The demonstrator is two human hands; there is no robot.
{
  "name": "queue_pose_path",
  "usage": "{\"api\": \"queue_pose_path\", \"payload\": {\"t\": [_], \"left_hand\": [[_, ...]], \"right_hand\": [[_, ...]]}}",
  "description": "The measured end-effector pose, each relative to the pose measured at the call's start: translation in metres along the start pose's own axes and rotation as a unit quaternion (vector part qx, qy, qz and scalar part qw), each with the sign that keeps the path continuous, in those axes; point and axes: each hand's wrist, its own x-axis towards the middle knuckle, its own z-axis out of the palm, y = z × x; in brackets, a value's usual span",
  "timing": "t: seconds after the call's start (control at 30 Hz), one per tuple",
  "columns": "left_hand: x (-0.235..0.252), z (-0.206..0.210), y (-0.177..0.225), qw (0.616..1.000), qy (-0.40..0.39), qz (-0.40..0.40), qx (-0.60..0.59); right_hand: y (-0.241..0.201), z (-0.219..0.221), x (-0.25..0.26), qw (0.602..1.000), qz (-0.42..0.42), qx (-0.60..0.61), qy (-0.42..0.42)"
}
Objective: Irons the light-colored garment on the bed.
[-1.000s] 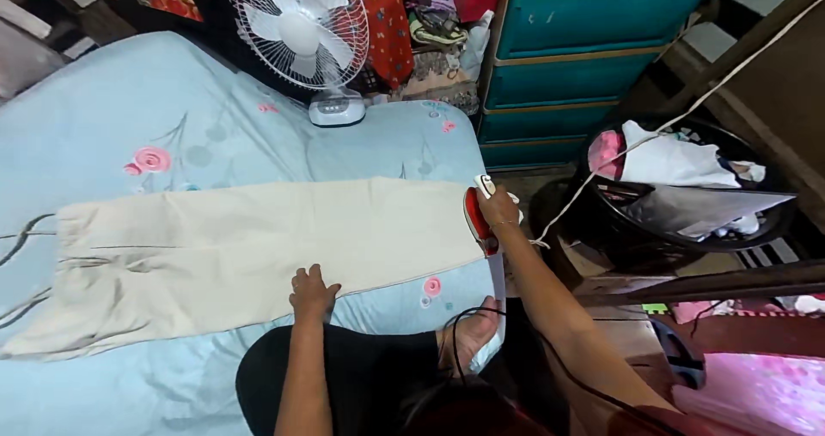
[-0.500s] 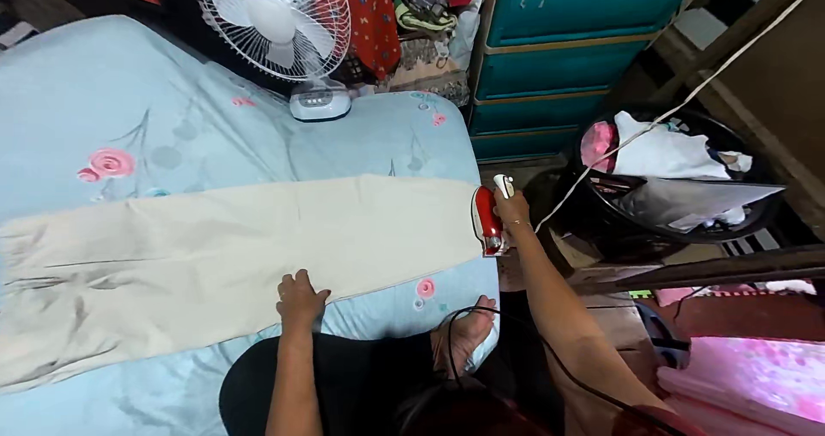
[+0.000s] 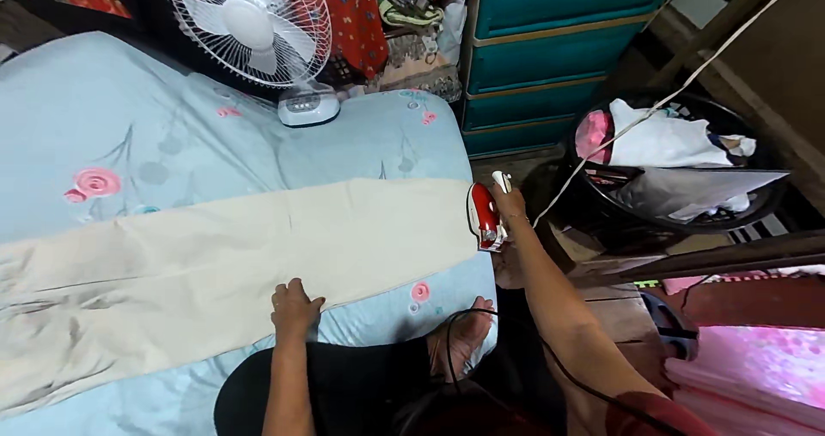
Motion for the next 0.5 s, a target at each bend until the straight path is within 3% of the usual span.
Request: {"api": "queue_pose_path", "payload": {"t": [0.37, 0.5], "left_hand": [[0.002, 0.003, -0.006, 1.000, 0.004, 0.017, -0.011], [-0.001, 0.001, -0.004, 1.000, 0.003, 0.012, -0.013]], "right_hand": [[0.016, -0.012, 0.003, 0.997, 0.063, 0.046, -0.019], [0.012, -0.013, -0.009, 0.998, 0.036, 0.058, -0.013]]}}
